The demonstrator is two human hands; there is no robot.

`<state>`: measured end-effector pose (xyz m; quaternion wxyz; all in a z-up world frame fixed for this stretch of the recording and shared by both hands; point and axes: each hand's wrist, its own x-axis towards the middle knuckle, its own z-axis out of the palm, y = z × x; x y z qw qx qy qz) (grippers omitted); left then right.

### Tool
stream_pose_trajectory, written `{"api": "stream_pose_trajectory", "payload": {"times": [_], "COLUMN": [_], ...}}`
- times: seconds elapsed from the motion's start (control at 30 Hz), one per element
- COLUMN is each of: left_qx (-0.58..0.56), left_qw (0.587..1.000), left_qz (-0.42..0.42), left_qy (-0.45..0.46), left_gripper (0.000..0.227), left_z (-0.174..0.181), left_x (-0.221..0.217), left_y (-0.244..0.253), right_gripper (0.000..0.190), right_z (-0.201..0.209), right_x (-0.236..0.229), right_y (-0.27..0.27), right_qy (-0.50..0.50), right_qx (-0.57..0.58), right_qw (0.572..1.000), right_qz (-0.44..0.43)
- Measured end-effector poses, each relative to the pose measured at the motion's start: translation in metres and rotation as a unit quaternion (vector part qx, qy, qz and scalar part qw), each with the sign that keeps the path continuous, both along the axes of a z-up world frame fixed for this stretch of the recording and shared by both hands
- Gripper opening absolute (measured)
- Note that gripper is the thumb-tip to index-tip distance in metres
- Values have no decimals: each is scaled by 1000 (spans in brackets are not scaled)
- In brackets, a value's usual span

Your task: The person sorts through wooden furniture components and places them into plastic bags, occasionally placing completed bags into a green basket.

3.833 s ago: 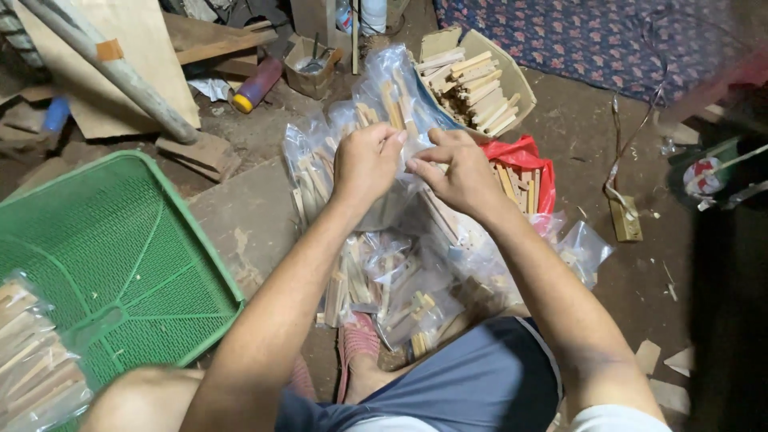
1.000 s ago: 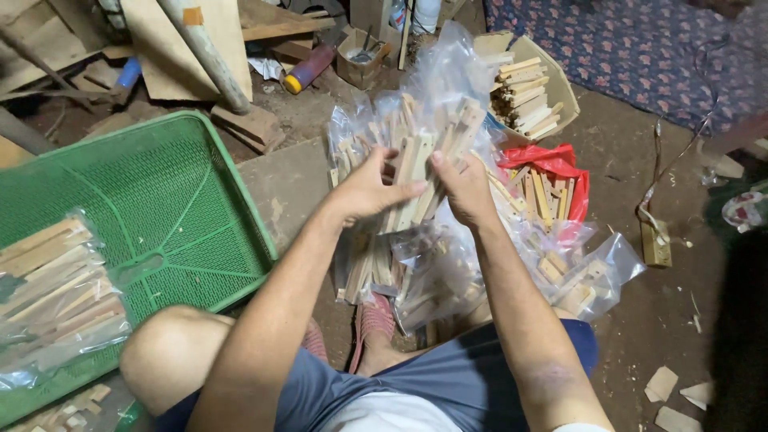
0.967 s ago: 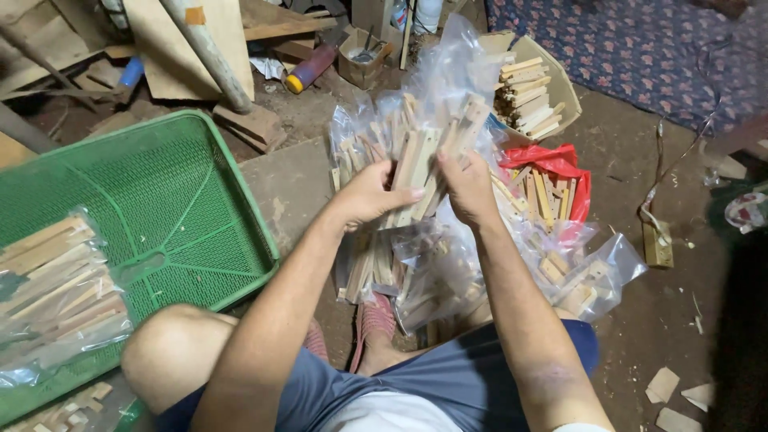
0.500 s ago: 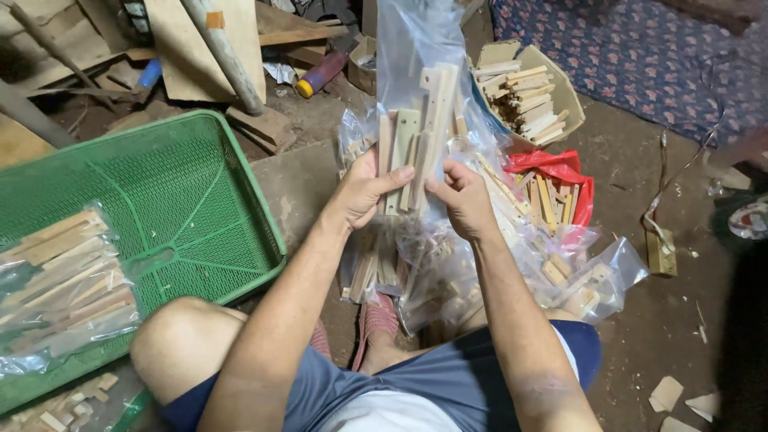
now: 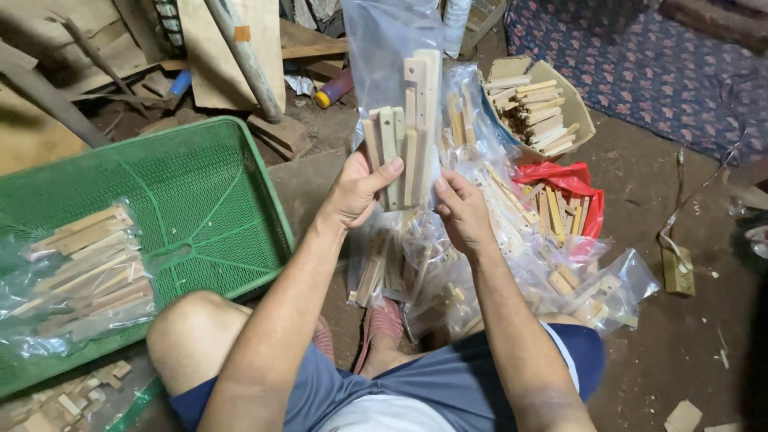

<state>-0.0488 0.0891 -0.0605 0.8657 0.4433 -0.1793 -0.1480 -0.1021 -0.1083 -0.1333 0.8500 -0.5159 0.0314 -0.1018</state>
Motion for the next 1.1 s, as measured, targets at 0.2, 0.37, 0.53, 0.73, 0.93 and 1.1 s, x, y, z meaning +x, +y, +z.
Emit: {"api": "stream_pose_trajectory", "payload": {"times": [0.2,0.37,0.53,0.73,0.93,1.1], "left_qx": [-50,-23,7,50,48,80], "left_qw": [999,1000,1000,996,994,990], "left_qz": [5,-13,-30,-64,-99,-118], "left_qy": [18,15,-5,-27,-12,-10], "left_gripper": [45,44,51,49,44,49], "left_z": [10,6,-7,-9,-14,-13], "left_x": [4,7,5,1,5,-9], "left_y": [6,8,3,-7,1,10], "right_gripper": [24,11,10,5,27,57], "right_z": [11,-5,-43,-19,-17,-39], "right_x": [-14,-8,-11,-26,-38,-19], "right_y": [5,2,-21,-15,-14,-33], "right_qy": [-11,2,21,30,3,-12], "right_qx": [25,150,210,183,110,61], "right_qw": [995,972,960,967,969,975], "right_qz": [100,182,184,173,219,214]}}
